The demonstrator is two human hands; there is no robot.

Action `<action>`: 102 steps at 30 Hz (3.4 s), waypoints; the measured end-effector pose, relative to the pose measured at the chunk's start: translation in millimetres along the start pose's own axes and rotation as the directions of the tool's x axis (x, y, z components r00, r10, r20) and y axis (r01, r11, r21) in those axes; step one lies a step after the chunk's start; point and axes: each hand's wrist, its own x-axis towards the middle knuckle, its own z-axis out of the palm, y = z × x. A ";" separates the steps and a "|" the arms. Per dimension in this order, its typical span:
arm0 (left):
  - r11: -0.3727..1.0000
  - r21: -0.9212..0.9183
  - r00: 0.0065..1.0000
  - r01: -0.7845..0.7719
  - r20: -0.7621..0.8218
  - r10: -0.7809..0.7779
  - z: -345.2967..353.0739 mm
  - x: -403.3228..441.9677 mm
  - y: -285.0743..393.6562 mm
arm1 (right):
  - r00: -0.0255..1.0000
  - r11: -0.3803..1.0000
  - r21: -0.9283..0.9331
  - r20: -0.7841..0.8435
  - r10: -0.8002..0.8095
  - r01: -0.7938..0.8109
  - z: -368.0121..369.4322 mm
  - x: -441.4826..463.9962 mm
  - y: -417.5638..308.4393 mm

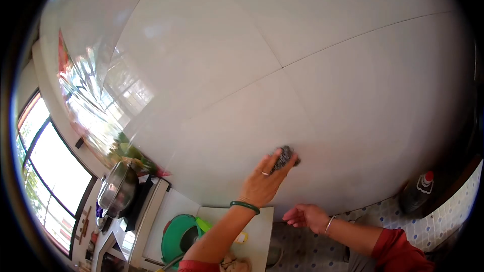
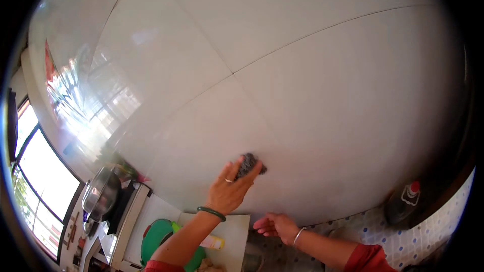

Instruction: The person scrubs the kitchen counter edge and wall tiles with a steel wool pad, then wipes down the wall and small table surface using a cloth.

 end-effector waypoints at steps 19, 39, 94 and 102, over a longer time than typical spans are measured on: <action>0.871 -0.491 1.000 0.013 -0.010 -0.021 35.5 25.8 64.1 | 1.000 1.000 0.009 0.023 0.002 -0.002 5.4 2.3 5.2; 0.857 -0.468 0.959 0.215 0.265 -0.096 68.5 -56.5 78.1 | 0.877 0.276 -0.835 0.427 -0.221 0.477 15.0 -21.2 27.4; -0.955 -0.297 0.245 0.027 0.928 -0.281 -14.6 -236.7 184.7 | 0.323 -0.389 -0.626 0.726 -0.607 0.676 227.1 107.9 -52.0; -0.800 -0.467 0.282 0.376 0.880 -0.381 33.1 -219.1 227.9 | -0.302 -0.995 -0.100 0.948 -0.102 0.020 478.2 163.8 -234.8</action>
